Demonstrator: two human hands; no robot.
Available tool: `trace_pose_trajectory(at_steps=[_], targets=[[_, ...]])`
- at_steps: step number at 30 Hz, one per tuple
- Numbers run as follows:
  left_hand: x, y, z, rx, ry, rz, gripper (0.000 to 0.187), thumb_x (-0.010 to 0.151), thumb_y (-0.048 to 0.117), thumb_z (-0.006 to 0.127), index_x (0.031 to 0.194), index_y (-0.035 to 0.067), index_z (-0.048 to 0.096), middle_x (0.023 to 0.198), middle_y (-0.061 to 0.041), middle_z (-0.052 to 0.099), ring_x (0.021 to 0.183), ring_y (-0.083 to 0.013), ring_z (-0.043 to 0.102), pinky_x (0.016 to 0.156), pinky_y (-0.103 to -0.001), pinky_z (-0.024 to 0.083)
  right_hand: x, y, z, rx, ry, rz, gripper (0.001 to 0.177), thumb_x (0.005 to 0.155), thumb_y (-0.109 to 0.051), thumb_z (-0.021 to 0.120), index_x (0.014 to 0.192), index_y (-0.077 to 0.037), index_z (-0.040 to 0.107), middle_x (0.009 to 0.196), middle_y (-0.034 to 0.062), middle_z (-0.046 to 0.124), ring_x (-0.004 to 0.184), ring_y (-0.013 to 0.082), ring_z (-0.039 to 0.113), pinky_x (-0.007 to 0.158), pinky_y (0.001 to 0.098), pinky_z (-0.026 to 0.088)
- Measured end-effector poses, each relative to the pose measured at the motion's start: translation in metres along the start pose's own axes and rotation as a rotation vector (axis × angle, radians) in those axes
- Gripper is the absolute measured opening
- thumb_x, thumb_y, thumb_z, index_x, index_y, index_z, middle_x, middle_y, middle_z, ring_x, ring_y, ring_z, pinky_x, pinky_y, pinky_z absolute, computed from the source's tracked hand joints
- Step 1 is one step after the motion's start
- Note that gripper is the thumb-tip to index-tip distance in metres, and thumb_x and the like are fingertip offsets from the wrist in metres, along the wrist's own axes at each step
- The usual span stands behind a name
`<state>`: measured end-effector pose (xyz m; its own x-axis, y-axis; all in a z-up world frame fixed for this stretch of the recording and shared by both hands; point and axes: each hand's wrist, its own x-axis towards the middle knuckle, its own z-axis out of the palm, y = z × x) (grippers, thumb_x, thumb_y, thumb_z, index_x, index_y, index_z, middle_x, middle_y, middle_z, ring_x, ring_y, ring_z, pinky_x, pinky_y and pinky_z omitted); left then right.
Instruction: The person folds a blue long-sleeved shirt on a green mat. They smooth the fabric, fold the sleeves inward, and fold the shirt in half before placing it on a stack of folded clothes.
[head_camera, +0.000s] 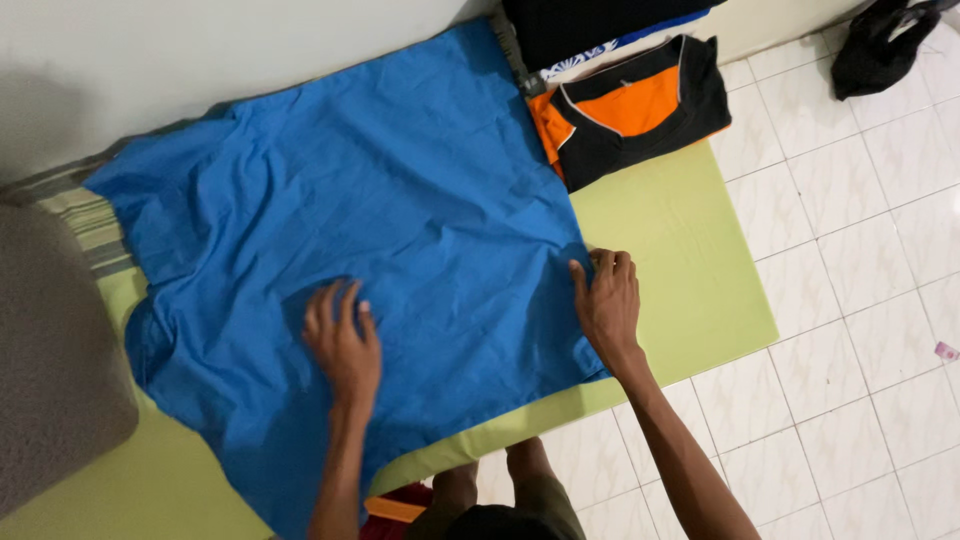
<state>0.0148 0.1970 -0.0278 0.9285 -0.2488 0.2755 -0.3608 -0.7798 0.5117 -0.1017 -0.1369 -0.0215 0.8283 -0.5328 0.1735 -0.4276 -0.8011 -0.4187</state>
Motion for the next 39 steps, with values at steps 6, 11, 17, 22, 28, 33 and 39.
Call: trace_pose_trajectory(at_steps=[6, 11, 17, 22, 28, 33, 39], targets=[[-0.031, -0.057, -0.016, 0.324, -0.151, -0.015, 0.051, 0.109, 0.031, 0.051, 0.156, 0.011, 0.052, 0.165, -0.018, 0.039, 0.152, -0.0399, 0.033, 0.120, -0.060, 0.027, -0.011, 0.002, 0.017, -0.033, 0.007, 0.057, 0.035, 0.096, -0.027, 0.073, 0.111, 0.004, 0.064, 0.100, 0.0219, 0.064, 0.094, 0.0402, 0.058, 0.083, 0.0502, 0.046], [-0.040, -0.073, -0.020, 0.381, -0.165, -0.084, 0.052, 0.107, 0.034, 0.050, 0.154, 0.013, 0.052, 0.164, -0.017, 0.039, 0.151, -0.0390, 0.032, 0.120, -0.060, 0.024, -0.013, 0.018, 0.006, 0.121, -0.070, 0.141, 0.032, 0.098, -0.029, 0.071, 0.103, 0.003, 0.066, 0.096, 0.0259, 0.065, 0.079, 0.0413, 0.064, 0.069, 0.0499, 0.051], [-0.081, -0.099, -0.068, 0.319, -0.030, -0.133, 0.048, 0.110, 0.028, 0.051, 0.152, 0.005, 0.051, 0.163, -0.020, 0.040, 0.151, -0.0429, 0.033, 0.121, -0.058, 0.028, -0.031, 0.015, -0.013, -0.022, -0.103, 0.122, 0.033, 0.109, -0.034, 0.064, 0.104, -0.002, 0.063, 0.069, 0.0178, 0.067, 0.065, 0.0432, 0.066, 0.057, 0.0532, 0.048], [-0.106, -0.136, -0.091, 0.281, 0.145, -0.308, 0.046, 0.113, 0.024, 0.055, 0.150, -0.003, 0.051, 0.157, -0.021, 0.037, 0.141, -0.0441, 0.038, 0.117, -0.058, 0.032, -0.053, -0.013, -0.014, -0.246, 0.030, 0.029, 0.036, 0.101, -0.029, 0.072, 0.121, -0.002, 0.061, 0.100, 0.0244, 0.066, 0.094, 0.0431, 0.062, 0.080, 0.0521, 0.047], [-0.109, -0.196, -0.092, -0.126, 0.312, -0.656, 0.048, 0.106, 0.029, 0.060, 0.137, -0.007, 0.052, 0.116, -0.023, 0.061, 0.103, -0.0382, 0.059, 0.093, -0.049, 0.047, -0.084, -0.113, 0.028, 0.027, 0.024, -0.319, 0.032, 0.096, -0.018, 0.077, 0.120, -0.001, 0.062, 0.120, 0.0219, 0.062, 0.114, 0.0422, 0.056, 0.097, 0.0526, 0.041], [-0.106, -0.245, -0.092, -0.352, 0.183, -0.967, 0.046, 0.110, 0.035, 0.062, 0.092, -0.007, 0.065, 0.083, -0.016, 0.065, 0.078, -0.0270, 0.059, 0.078, -0.042, 0.050, -0.117, -0.215, 0.078, 0.255, -0.173, -0.569, 0.038, 0.098, -0.019, 0.073, 0.128, 0.001, 0.060, 0.136, 0.0242, 0.058, 0.127, 0.0424, 0.053, 0.108, 0.0515, 0.041], [-0.122, -0.261, -0.090, -0.400, 0.291, -0.789, 0.031, 0.098, 0.032, 0.066, 0.095, 0.001, 0.067, 0.080, -0.008, 0.068, 0.074, -0.0201, 0.064, 0.073, -0.037, 0.052, -0.138, -0.251, 0.099, 0.149, -0.196, -0.577, 0.045, 0.092, -0.023, 0.073, 0.130, -0.004, 0.060, 0.140, 0.0218, 0.054, 0.132, 0.0421, 0.050, 0.112, 0.0552, 0.037]])
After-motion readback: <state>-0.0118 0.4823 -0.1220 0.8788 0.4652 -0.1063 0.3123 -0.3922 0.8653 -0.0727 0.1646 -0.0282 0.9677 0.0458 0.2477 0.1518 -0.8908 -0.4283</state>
